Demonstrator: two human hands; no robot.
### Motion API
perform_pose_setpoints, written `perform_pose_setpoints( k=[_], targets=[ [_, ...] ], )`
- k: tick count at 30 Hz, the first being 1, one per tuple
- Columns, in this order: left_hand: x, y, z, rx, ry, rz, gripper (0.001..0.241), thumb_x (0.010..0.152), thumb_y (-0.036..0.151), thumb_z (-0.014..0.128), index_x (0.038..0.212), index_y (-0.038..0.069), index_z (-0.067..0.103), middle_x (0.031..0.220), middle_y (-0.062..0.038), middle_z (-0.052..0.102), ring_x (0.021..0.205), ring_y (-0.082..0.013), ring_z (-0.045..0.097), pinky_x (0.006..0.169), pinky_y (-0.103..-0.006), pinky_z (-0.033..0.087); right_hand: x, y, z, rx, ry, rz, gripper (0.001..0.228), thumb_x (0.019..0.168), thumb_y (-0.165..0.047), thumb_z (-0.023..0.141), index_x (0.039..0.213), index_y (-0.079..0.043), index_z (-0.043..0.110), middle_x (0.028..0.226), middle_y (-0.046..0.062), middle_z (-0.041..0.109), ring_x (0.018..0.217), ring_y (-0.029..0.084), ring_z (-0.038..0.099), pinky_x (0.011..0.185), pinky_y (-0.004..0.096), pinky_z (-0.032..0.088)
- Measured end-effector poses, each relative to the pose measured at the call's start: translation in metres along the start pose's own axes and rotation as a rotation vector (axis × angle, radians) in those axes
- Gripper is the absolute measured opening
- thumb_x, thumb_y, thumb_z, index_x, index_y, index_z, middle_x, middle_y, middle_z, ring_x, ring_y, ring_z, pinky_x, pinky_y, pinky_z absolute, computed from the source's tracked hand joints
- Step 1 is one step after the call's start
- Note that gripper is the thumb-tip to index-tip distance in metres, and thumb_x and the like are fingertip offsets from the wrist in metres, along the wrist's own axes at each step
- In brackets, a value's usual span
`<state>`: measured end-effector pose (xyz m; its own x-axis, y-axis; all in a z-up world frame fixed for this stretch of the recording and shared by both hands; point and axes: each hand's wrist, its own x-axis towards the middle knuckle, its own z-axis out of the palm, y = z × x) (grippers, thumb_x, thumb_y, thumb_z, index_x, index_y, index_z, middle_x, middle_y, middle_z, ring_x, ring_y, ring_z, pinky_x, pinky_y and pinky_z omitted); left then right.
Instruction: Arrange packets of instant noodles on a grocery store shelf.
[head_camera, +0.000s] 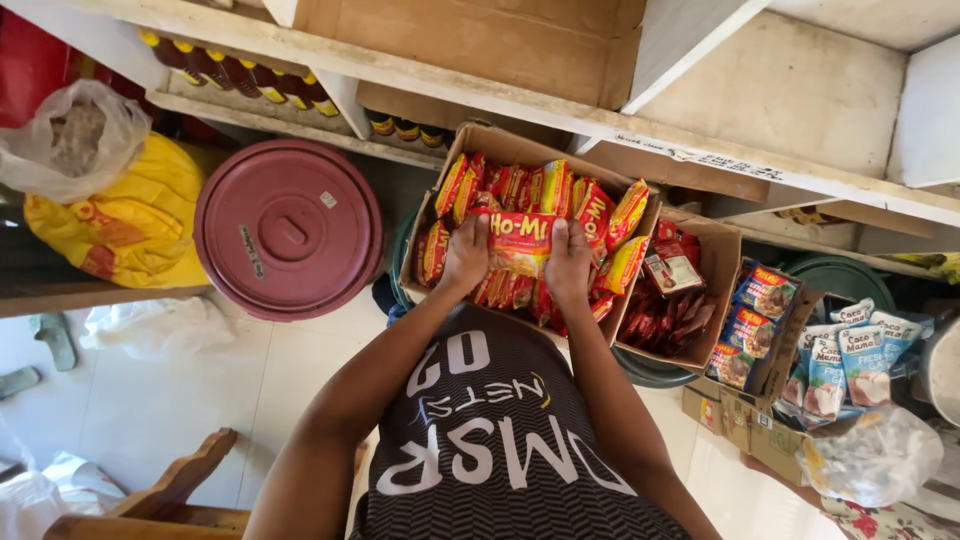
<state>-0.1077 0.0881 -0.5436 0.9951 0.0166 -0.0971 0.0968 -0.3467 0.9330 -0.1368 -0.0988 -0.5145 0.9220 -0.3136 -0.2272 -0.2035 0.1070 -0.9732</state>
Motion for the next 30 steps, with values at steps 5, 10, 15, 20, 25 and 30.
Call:
perform_pose_setpoints(
  k=[5,10,15,20,25,30],
  targets=[
    [-0.001,0.030,-0.005,-0.254,0.024,-0.096,0.052,0.109,0.049,0.037,0.099,0.003,0.058,0.076,-0.015,0.063,0.068,-0.0301,0.064,0.065,-0.0466,0.052,0.006,0.004,0.009,-0.002,0.019,0.019,0.033,0.110,-0.034,0.051,0.094,-0.006,0.058,0.076,0.000,0.061,0.063,0.007,0.049,0.058,0.026,0.045],
    [0.002,0.039,-0.017,-0.352,0.049,-0.015,0.047,0.111,0.044,0.041,0.098,0.003,0.060,0.072,-0.012,0.059,0.066,-0.0229,0.056,0.066,-0.0406,0.051,-0.003,-0.021,0.015,-0.386,0.072,-0.170,0.034,0.112,-0.032,0.047,0.094,-0.005,0.059,0.076,0.002,0.059,0.068,0.009,0.052,0.063,0.028,0.048],
    [0.003,0.044,-0.024,-0.387,-0.003,0.040,0.038,0.112,0.038,0.046,0.099,0.004,0.058,0.075,-0.011,0.058,0.065,-0.0186,0.054,0.063,-0.0384,0.049,0.006,-0.001,0.016,-0.280,0.119,-0.085,0.039,0.114,-0.032,0.051,0.093,0.000,0.056,0.078,0.005,0.057,0.072,0.011,0.047,0.066,0.033,0.047],
    [0.003,0.071,-0.043,-0.216,0.026,0.083,0.036,0.110,0.037,0.051,0.098,0.003,0.058,0.072,-0.014,0.053,0.062,-0.0212,0.052,0.060,-0.0403,0.047,0.003,-0.032,0.019,-0.167,0.080,-0.031,0.032,0.111,-0.034,0.044,0.104,-0.006,0.058,0.083,0.000,0.059,0.071,0.009,0.053,0.065,0.030,0.048],
    [0.002,0.084,-0.039,-0.246,0.145,0.111,0.036,0.113,0.037,0.046,0.100,0.004,0.054,0.073,-0.010,0.056,0.062,-0.0191,0.053,0.061,-0.0387,0.047,0.005,-0.034,0.024,0.062,0.047,-0.144,0.040,0.115,-0.037,0.042,0.098,-0.004,0.057,0.083,0.002,0.064,0.072,0.009,0.058,0.068,0.028,0.053],
    [-0.003,0.089,-0.042,-0.354,0.047,0.140,0.038,0.115,0.035,0.045,0.097,0.002,0.051,0.078,-0.010,0.050,0.073,-0.0195,0.048,0.069,-0.0395,0.048,0.009,-0.030,0.019,0.112,0.089,-0.012,0.039,0.114,-0.037,0.041,0.095,-0.007,0.055,0.076,0.001,0.058,0.062,0.009,0.056,0.058,0.029,0.054]
  ],
)
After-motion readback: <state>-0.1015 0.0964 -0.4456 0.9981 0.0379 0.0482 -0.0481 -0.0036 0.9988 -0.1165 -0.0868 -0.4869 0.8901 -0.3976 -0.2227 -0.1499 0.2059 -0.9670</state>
